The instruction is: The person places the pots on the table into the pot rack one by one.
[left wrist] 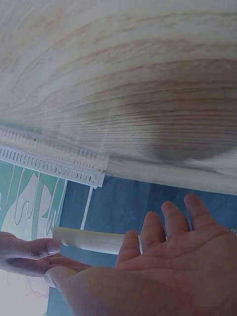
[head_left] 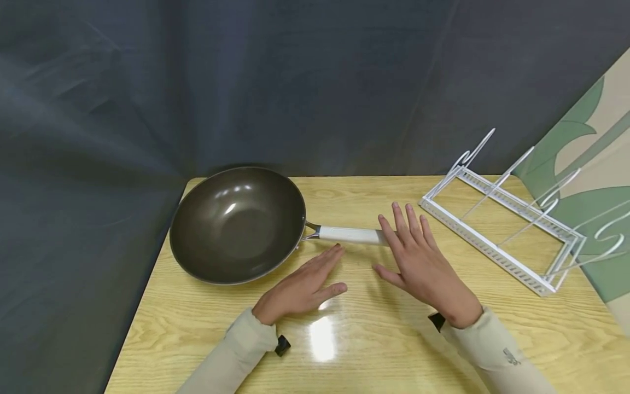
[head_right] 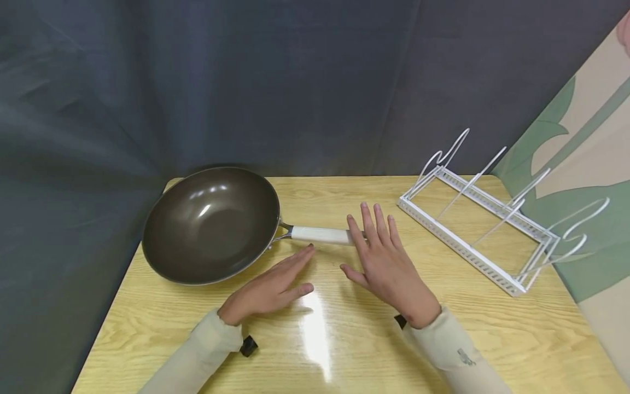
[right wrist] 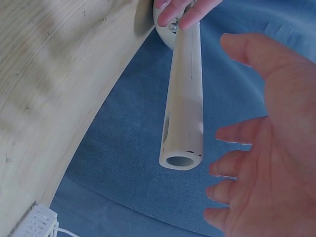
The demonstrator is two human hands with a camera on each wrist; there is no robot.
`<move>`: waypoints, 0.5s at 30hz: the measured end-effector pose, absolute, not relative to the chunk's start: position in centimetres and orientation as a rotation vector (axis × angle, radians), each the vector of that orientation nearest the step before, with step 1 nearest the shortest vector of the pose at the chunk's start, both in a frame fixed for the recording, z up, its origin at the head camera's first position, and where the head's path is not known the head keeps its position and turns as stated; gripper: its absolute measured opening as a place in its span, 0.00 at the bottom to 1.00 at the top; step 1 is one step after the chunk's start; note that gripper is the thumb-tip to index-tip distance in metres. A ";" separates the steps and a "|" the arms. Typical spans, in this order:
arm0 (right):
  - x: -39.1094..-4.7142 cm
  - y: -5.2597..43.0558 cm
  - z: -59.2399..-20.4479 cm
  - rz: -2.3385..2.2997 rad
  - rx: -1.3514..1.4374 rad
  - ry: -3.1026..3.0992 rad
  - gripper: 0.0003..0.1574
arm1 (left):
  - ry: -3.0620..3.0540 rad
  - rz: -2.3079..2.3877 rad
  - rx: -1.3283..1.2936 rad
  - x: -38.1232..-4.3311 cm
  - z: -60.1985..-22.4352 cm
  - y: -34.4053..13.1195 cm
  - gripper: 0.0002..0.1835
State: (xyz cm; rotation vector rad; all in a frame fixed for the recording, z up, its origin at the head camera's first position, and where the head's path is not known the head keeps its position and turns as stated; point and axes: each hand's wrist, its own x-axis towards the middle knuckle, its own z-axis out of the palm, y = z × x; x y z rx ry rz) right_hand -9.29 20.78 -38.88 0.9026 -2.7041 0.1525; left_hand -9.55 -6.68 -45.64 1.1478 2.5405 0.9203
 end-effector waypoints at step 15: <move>-10.3 20.9 -38.5 0.086 0.878 -2.703 0.60 | 2.390 1.098 1.009 -10.4 -45.7 -6.0 0.37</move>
